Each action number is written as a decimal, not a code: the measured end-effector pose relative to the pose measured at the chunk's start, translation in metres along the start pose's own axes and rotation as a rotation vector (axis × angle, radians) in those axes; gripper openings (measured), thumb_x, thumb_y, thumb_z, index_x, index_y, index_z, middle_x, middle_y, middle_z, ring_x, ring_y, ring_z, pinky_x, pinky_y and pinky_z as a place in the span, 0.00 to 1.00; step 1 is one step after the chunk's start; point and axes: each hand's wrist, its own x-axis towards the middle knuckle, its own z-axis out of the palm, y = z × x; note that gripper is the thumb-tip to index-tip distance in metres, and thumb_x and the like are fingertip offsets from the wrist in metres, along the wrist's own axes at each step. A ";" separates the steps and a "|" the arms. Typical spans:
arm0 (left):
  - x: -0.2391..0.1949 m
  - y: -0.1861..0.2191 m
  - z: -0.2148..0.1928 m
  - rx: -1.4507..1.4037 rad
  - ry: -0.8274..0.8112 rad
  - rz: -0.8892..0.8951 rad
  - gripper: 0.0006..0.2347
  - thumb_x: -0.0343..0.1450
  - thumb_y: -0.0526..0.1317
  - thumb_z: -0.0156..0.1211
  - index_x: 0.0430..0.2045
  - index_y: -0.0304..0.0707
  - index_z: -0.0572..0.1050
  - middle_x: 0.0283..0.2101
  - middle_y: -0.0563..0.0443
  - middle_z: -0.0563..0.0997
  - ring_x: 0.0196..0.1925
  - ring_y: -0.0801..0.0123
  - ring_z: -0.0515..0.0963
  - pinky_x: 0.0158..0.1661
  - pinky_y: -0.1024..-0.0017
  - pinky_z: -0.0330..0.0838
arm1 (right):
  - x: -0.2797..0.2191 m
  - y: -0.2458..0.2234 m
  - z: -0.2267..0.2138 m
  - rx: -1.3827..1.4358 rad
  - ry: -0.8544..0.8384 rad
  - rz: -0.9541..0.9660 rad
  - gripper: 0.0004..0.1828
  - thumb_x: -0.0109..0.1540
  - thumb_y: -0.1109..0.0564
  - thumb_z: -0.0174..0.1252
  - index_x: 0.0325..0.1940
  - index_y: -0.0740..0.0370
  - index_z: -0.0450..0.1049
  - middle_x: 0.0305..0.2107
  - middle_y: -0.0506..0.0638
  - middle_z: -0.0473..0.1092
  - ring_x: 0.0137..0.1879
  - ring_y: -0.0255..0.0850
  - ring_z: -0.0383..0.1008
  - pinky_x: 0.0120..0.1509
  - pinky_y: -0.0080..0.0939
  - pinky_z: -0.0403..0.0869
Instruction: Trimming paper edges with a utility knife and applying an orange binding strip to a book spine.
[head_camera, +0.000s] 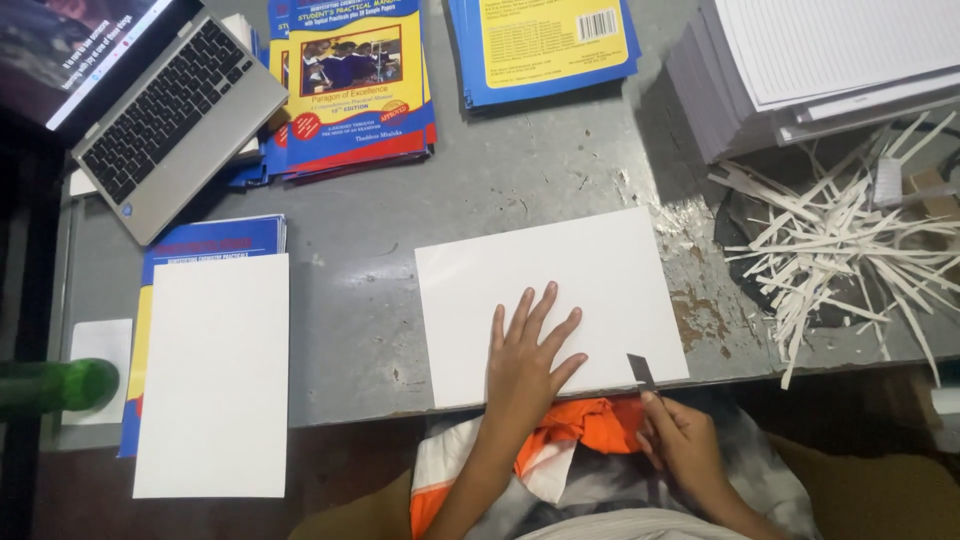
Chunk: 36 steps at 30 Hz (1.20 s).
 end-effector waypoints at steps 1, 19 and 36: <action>0.000 0.000 0.000 0.001 0.003 0.000 0.22 0.74 0.53 0.60 0.64 0.54 0.71 0.76 0.49 0.58 0.78 0.51 0.57 0.71 0.42 0.49 | 0.001 0.002 0.001 0.000 0.000 -0.003 0.28 0.68 0.53 0.54 0.14 0.63 0.59 0.06 0.54 0.56 0.10 0.40 0.57 0.16 0.37 0.51; 0.001 0.000 -0.002 -0.030 0.003 0.029 0.22 0.74 0.51 0.61 0.65 0.56 0.70 0.76 0.49 0.59 0.78 0.50 0.57 0.71 0.42 0.47 | 0.011 0.045 0.003 -0.665 0.111 -0.199 0.15 0.65 0.45 0.54 0.34 0.52 0.81 0.16 0.58 0.72 0.21 0.41 0.71 0.34 0.47 0.65; -0.001 0.000 -0.001 -0.073 -0.015 -0.002 0.21 0.76 0.48 0.59 0.65 0.56 0.70 0.76 0.49 0.59 0.78 0.47 0.57 0.72 0.40 0.46 | 0.018 0.026 -0.014 -0.546 -0.083 -0.172 0.24 0.68 0.47 0.52 0.19 0.59 0.67 0.13 0.45 0.64 0.25 0.32 0.61 0.32 0.44 0.62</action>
